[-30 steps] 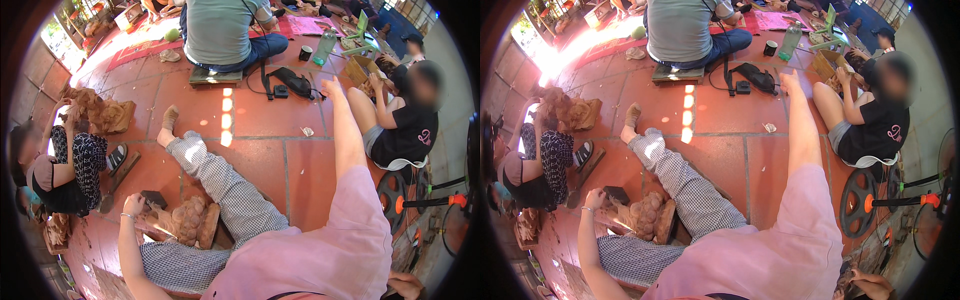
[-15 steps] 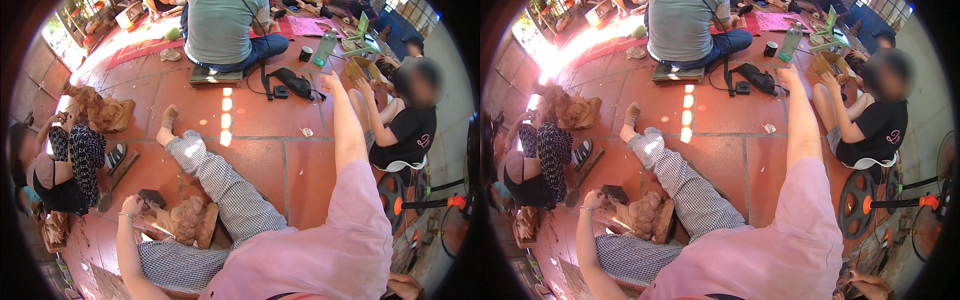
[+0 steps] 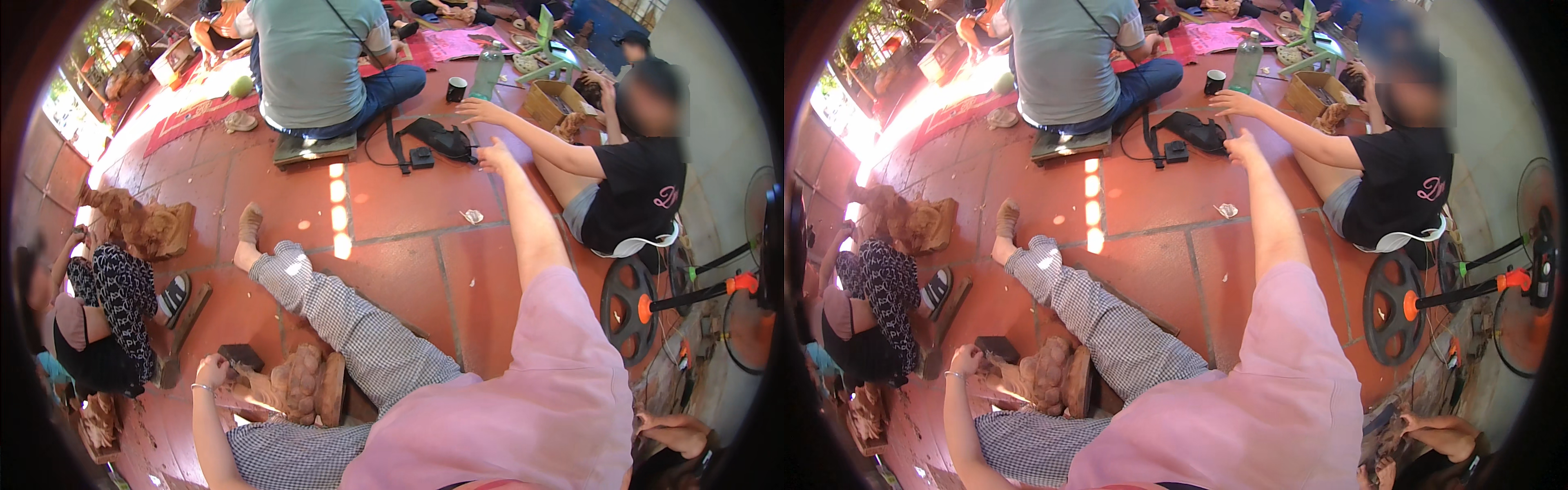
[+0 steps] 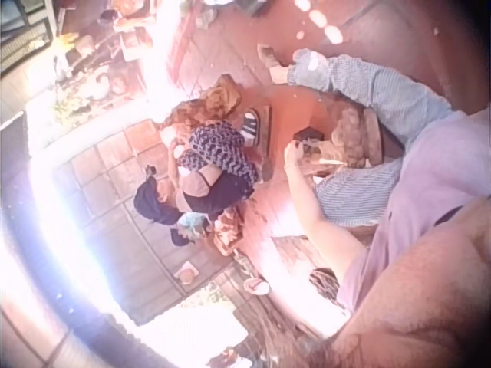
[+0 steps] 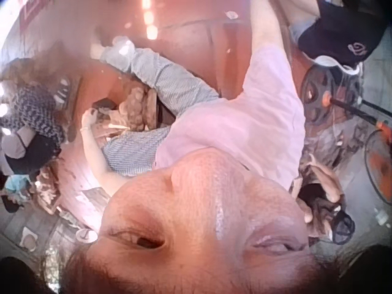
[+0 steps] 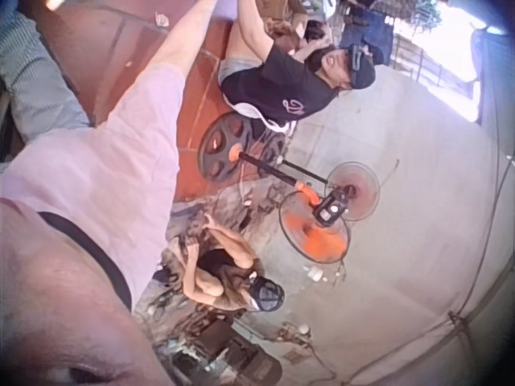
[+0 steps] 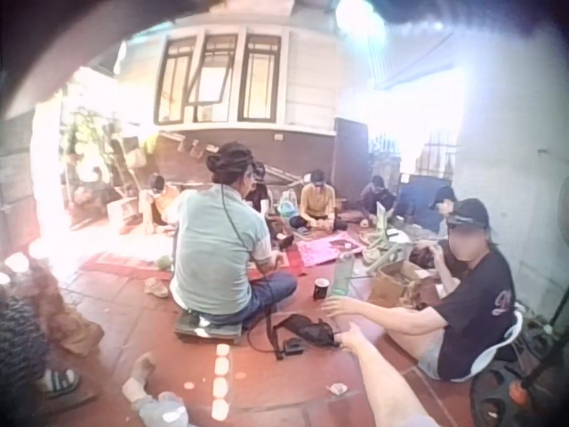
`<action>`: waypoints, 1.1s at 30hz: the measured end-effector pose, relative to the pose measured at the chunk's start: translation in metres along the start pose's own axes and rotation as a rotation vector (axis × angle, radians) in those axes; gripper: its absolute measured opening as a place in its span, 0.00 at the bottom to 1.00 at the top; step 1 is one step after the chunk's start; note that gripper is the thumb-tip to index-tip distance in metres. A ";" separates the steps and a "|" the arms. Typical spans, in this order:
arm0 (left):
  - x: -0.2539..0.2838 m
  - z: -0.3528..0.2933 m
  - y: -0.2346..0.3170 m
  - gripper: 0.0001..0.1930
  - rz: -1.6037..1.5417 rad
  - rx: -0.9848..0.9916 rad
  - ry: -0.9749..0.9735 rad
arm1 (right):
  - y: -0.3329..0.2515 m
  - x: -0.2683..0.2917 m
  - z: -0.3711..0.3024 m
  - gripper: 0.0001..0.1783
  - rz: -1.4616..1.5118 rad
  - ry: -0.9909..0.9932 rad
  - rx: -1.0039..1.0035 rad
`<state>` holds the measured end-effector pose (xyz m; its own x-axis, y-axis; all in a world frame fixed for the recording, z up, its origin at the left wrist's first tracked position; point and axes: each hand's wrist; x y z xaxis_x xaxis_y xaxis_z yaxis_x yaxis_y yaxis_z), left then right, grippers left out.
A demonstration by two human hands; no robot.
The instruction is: The person sits on the floor and carves a piece of wood using a knife. They hold the wood with one hand and carefully shape it with the other, occasionally adjusting their grip and the wood's position.
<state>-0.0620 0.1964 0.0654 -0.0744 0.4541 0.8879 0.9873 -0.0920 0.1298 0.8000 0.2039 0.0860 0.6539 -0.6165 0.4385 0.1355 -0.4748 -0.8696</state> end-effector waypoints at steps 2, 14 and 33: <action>-0.001 0.002 0.001 0.11 -0.009 0.012 -0.008 | 0.013 -0.004 -0.005 0.43 -0.005 -0.058 -0.021; -0.010 0.008 -0.001 0.13 0.021 -0.064 0.017 | 0.068 -0.033 -0.039 0.21 -0.049 -0.371 -0.093; -0.171 -0.320 -0.084 0.16 -0.631 0.830 0.663 | 0.213 0.013 -0.035 0.36 -0.321 -0.773 -0.363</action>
<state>-0.1770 -0.1572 0.0436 -0.3882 -0.3439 0.8550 0.5250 0.6800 0.5118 0.8110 0.0729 -0.0858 0.9597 0.1100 0.2587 0.2399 -0.8000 -0.5499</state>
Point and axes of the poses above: each hand's wrist, its own z-axis towards the middle knuckle, its own x-axis out of the back of the hand, y = z × x, and after that the axes turned 2 degrees about x, right-handed
